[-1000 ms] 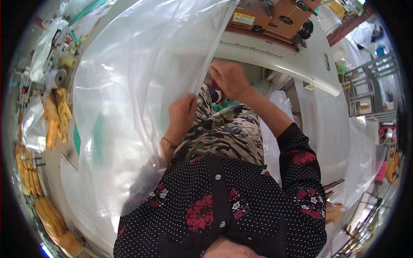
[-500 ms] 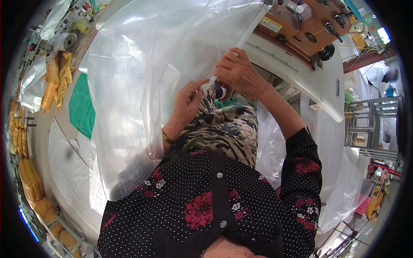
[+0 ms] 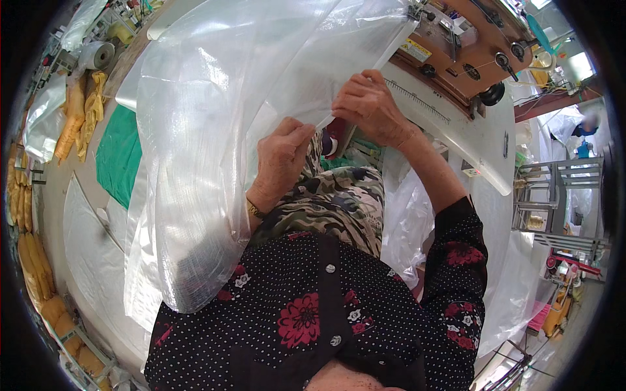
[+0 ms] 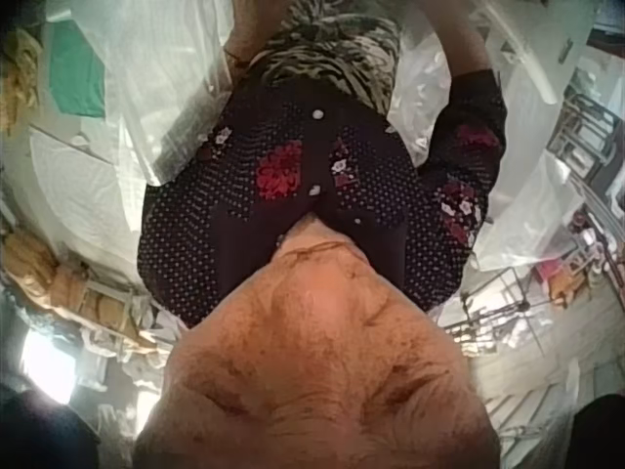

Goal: Sewing the edges of large plastic sheets or bags using an industrial sewing machine.

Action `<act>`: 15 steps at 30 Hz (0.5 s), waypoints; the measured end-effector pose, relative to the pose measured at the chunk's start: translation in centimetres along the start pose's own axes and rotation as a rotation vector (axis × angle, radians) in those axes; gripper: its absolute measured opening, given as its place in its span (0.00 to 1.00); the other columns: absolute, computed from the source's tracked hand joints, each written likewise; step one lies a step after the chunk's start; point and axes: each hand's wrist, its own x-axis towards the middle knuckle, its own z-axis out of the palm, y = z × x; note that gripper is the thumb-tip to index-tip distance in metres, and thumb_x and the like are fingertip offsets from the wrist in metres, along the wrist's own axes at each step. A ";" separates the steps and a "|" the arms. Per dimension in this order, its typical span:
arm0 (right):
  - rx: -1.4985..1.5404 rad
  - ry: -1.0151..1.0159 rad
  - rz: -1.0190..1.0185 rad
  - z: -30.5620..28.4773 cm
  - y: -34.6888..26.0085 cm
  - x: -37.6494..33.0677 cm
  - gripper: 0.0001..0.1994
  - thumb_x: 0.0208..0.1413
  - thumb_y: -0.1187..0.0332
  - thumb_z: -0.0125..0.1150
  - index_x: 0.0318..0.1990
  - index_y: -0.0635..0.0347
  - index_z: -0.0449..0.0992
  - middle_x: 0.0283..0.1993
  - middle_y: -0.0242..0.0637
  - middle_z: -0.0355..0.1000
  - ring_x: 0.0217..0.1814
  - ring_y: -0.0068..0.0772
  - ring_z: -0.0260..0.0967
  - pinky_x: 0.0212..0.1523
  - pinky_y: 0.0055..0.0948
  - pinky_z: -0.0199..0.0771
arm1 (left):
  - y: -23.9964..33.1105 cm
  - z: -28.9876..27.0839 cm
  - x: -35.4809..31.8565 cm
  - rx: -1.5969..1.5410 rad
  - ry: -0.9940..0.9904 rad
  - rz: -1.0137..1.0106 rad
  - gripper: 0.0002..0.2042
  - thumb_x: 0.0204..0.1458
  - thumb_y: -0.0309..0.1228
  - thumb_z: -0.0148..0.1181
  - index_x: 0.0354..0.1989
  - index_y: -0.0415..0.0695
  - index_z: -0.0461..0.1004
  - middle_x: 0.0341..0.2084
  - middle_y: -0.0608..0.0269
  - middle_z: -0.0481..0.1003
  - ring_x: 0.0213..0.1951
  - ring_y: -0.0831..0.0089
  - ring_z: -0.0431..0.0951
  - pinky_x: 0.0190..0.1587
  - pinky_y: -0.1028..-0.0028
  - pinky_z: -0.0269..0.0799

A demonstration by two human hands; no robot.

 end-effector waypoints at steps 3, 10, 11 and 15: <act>0.024 -0.005 0.042 -1.0 1.4 0.2 0.05 0.51 0.64 0.63 0.31 0.53 0.78 0.31 0.27 0.71 0.42 0.29 0.67 0.56 0.36 0.56 | 0.3 -0.3 -0.1 -0.007 0.002 0.010 0.09 0.52 0.20 0.59 0.41 0.39 0.78 0.27 0.56 0.73 0.24 0.63 0.75 0.27 0.72 0.69; 0.009 -0.008 0.081 -3.0 5.0 0.4 0.07 0.54 0.63 0.61 0.33 0.55 0.80 0.29 0.30 0.73 0.41 0.31 0.70 0.61 0.37 0.51 | 0.0 -0.6 0.2 0.020 -0.070 0.137 0.14 0.53 0.17 0.55 0.48 0.39 0.75 0.25 0.53 0.71 0.24 0.61 0.74 0.26 0.69 0.68; 0.003 -0.004 0.092 -3.3 5.5 0.5 0.07 0.54 0.63 0.61 0.33 0.55 0.80 0.29 0.30 0.73 0.41 0.31 0.70 0.61 0.37 0.51 | 0.1 -0.6 0.3 0.015 -0.079 0.145 0.14 0.53 0.17 0.55 0.48 0.39 0.75 0.25 0.53 0.71 0.24 0.61 0.74 0.26 0.69 0.68; -0.059 0.009 0.072 -4.3 7.5 0.7 0.09 0.55 0.61 0.60 0.34 0.54 0.80 0.29 0.31 0.72 0.42 0.31 0.69 0.63 0.38 0.50 | 0.6 -0.7 0.8 -0.033 -0.196 0.108 0.12 0.51 0.18 0.58 0.45 0.38 0.74 0.25 0.54 0.72 0.23 0.61 0.74 0.26 0.69 0.68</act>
